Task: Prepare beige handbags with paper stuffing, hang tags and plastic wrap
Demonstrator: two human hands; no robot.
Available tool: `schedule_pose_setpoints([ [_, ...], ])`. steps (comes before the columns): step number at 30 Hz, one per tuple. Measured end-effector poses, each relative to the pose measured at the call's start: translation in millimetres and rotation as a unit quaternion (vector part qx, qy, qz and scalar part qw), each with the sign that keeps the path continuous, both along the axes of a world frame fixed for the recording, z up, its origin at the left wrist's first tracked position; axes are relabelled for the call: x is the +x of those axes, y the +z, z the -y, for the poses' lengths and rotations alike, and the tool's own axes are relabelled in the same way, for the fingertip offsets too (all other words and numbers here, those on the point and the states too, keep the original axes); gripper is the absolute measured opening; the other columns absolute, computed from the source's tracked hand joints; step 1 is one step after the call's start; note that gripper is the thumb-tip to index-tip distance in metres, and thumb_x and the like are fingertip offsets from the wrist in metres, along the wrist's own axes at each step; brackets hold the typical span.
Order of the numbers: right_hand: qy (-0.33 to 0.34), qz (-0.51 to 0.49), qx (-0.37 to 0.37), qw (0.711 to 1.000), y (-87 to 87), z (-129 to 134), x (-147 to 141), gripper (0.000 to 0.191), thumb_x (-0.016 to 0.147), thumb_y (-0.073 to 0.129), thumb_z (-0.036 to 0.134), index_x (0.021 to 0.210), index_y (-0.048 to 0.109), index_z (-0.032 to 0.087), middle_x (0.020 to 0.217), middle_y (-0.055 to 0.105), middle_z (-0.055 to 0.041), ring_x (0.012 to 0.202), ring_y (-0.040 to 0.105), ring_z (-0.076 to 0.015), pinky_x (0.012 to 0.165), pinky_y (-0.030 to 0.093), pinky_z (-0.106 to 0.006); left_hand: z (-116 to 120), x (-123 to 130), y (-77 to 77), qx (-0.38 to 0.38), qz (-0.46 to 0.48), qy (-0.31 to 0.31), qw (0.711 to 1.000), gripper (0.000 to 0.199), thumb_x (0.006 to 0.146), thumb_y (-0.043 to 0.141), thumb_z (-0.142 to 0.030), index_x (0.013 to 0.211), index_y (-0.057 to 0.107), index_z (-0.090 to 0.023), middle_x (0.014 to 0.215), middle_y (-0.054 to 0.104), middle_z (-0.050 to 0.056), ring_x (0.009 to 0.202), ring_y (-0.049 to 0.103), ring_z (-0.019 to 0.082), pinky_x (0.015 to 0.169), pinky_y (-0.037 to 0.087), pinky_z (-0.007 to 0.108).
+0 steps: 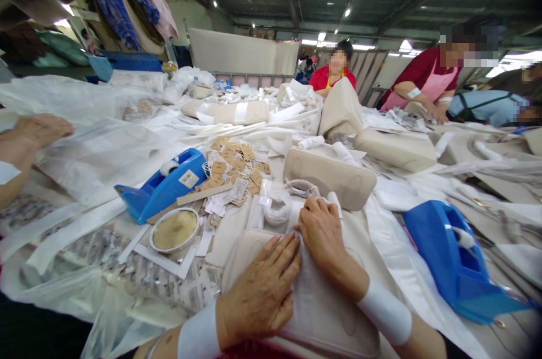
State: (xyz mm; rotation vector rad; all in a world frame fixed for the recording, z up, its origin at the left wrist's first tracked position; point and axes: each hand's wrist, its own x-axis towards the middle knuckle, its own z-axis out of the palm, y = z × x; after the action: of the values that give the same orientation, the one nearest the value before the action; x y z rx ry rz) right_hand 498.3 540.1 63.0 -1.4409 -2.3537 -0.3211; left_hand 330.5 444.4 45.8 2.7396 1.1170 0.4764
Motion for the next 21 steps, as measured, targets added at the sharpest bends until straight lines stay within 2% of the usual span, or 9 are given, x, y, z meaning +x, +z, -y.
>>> schedule_pose_setpoints([
  [2,-0.005,-0.017,0.013,1.0,3.3,-1,1,0.004,0.083,0.064,0.016,0.083,0.062,0.02,0.093,0.062,-0.0093,0.092,0.053,-0.0288,0.081,0.039,-0.045,0,0,0.5,-0.003,-0.001,0.001,1.0,0.067,0.083,0.051,-0.022,0.146,0.032,-0.012,0.158,0.022,0.016,0.148,0.012,0.029,0.12,0.022,0.051],
  [4,0.005,-0.082,0.018,0.996,11.1,3,10,0.012,0.086,0.059,0.015,0.096,0.061,0.019,0.1,0.061,-0.0091,0.097,0.054,-0.0279,0.084,0.04,-0.043,-1,-1,0.5,-0.004,0.001,0.004,1.0,0.07,0.081,0.052,-0.021,0.147,0.031,-0.012,0.157,0.024,0.016,0.148,0.014,0.029,0.119,0.023,0.051],
  [6,0.016,-0.172,0.026,0.985,22.6,11,34,0.016,0.089,0.053,0.016,0.103,0.06,0.02,0.105,0.061,-0.0084,0.1,0.056,-0.0252,0.085,0.043,-0.04,-1,-1,-0.7,0.0,0.004,0.003,1.0,0.072,0.08,0.053,-0.021,0.147,0.03,-0.012,0.157,0.026,0.016,0.148,0.014,0.029,0.12,0.023,0.051],
  [9,-0.048,-0.266,0.06,0.961,40.7,26,100,0.017,0.09,0.049,0.025,0.099,0.063,0.023,0.102,0.063,-0.0068,0.094,0.06,-0.0224,0.082,0.046,-0.037,-3,-2,-4.7,0.034,0.004,-0.002,0.999,0.075,0.076,0.053,-0.016,0.148,0.03,-0.013,0.157,0.026,0.015,0.147,0.017,0.03,0.118,0.026,0.051],
  [12,-0.205,-0.316,0.068,0.924,50.6,40,192,0.022,0.085,0.052,0.034,0.097,0.067,0.023,0.098,0.068,-0.0062,0.086,0.064,-0.0229,0.08,0.048,-0.039,-6,-3,-10.3,0.108,0.001,-0.001,0.994,0.075,0.075,0.051,-0.013,0.148,0.031,-0.016,0.157,0.027,0.013,0.145,0.023,0.03,0.115,0.032,0.049],
  [15,-0.331,-0.405,0.022,0.852,49.6,54,278,0.024,0.074,0.056,0.032,0.091,0.068,0.02,0.091,0.071,-0.0089,0.078,0.067,-0.0247,0.075,0.051,-0.042,-15,-3,-17.3,0.199,0.0,-0.013,0.98,0.071,0.077,0.05,-0.016,0.146,0.035,-0.016,0.155,0.032,0.013,0.143,0.028,0.029,0.113,0.033,0.044],
  [17,-0.34,-0.462,-0.034,0.818,45.1,61,314,0.02,0.068,0.061,0.033,0.082,0.068,0.019,0.081,0.072,-0.0105,0.072,0.068,-0.0263,0.068,0.054,-0.043,-23,-3,-23.5,0.244,0.008,-0.02,0.969,0.069,0.077,0.05,-0.018,0.145,0.038,-0.016,0.153,0.036,0.013,0.142,0.03,0.028,0.115,0.028,0.042],
  [19,-0.309,-0.503,-0.102,0.8,40.6,64,327,0.02,0.067,0.064,0.035,0.079,0.067,0.019,0.074,0.073,-0.011,0.067,0.069,-0.0273,0.062,0.055,-0.042,-31,-3,-32.1,0.285,0.026,-0.03,0.958,0.069,0.076,0.049,-0.018,0.144,0.039,-0.016,0.151,0.04,0.012,0.141,0.032,0.027,0.118,0.02,0.039],
  [21,-0.282,-0.534,-0.166,0.779,38.4,63,321,0.023,0.067,0.066,0.036,0.082,0.067,0.019,0.074,0.074,-0.0116,0.067,0.07,-0.0274,0.061,0.056,-0.041,-37,-3,-42.8,0.319,0.036,-0.037,0.946,0.07,0.074,0.048,-0.016,0.144,0.04,-0.015,0.149,0.043,0.012,0.141,0.033,0.026,0.119,0.016,0.038],
])
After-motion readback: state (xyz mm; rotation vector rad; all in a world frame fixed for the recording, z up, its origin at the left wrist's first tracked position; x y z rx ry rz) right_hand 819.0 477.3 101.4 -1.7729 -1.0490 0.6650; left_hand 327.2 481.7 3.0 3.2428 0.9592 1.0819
